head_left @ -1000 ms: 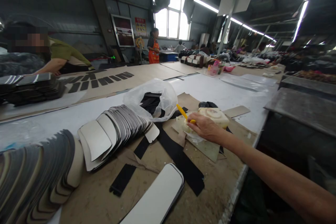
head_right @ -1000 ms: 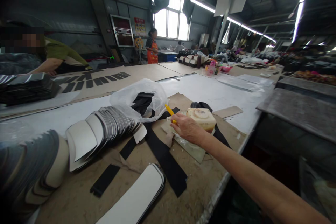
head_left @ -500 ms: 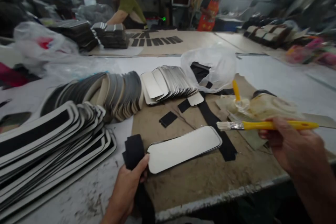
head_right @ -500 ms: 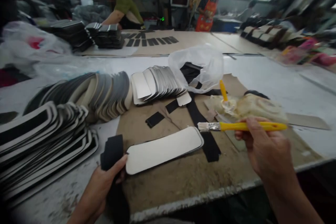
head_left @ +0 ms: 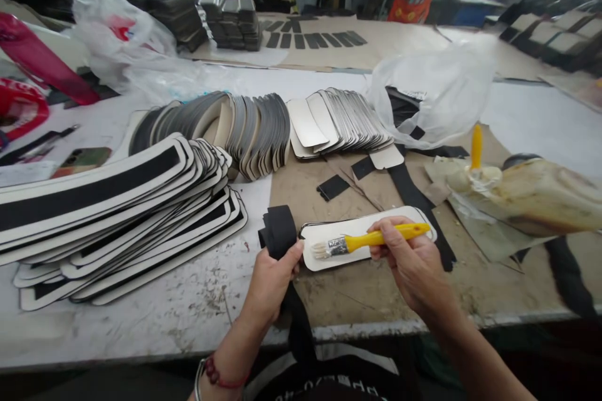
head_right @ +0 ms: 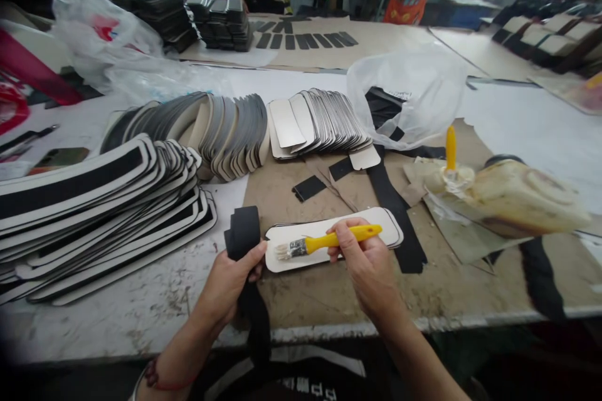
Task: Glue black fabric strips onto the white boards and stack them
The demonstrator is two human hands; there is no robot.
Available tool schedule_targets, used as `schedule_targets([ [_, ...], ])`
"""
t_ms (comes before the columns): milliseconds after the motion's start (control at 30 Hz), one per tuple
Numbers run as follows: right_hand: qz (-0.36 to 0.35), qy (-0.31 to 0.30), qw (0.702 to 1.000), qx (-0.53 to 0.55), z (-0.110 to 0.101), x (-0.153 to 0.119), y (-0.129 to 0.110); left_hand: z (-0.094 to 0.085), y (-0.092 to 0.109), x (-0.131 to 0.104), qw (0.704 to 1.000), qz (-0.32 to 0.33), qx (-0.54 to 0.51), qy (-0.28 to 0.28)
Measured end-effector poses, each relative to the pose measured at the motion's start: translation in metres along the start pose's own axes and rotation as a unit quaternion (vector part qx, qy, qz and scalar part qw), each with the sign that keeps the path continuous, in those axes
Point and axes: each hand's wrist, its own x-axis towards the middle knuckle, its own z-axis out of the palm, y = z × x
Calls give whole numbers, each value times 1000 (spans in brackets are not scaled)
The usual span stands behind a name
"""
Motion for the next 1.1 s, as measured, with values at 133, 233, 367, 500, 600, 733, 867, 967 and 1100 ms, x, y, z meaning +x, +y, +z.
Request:
schedule_targets([
  [133,-28,20,997,-67,-3,0,-4,0,-3,2,1000,6,2,11],
  [233,-57,53,987,-138,-10,-1,-12,-1,-6,2,1000,6,0,22],
  [367,-107,87,965,-221,-24,-2,-18,-1,-9,2,1000,13,6,28],
  [500,-151,102,930,-321,-43,-1,-22,-1,-11,3,999,18,10,50],
  [600,-201,112,891,-392,-57,0,-25,-1,-12,3,998,19,11,59],
  [733,-289,108,843,-440,-68,3,-31,-1,-11,2,997,21,21,68],
  [867,-327,101,816,-466,-74,4,-37,-1,-12,3,997,17,18,68],
  [967,-338,105,803,-479,-73,-1,-45,0,-13,5,998,19,16,60],
  [1100,-329,103,834,-432,-51,-15,-55,0,-12,3,999,16,-9,42],
])
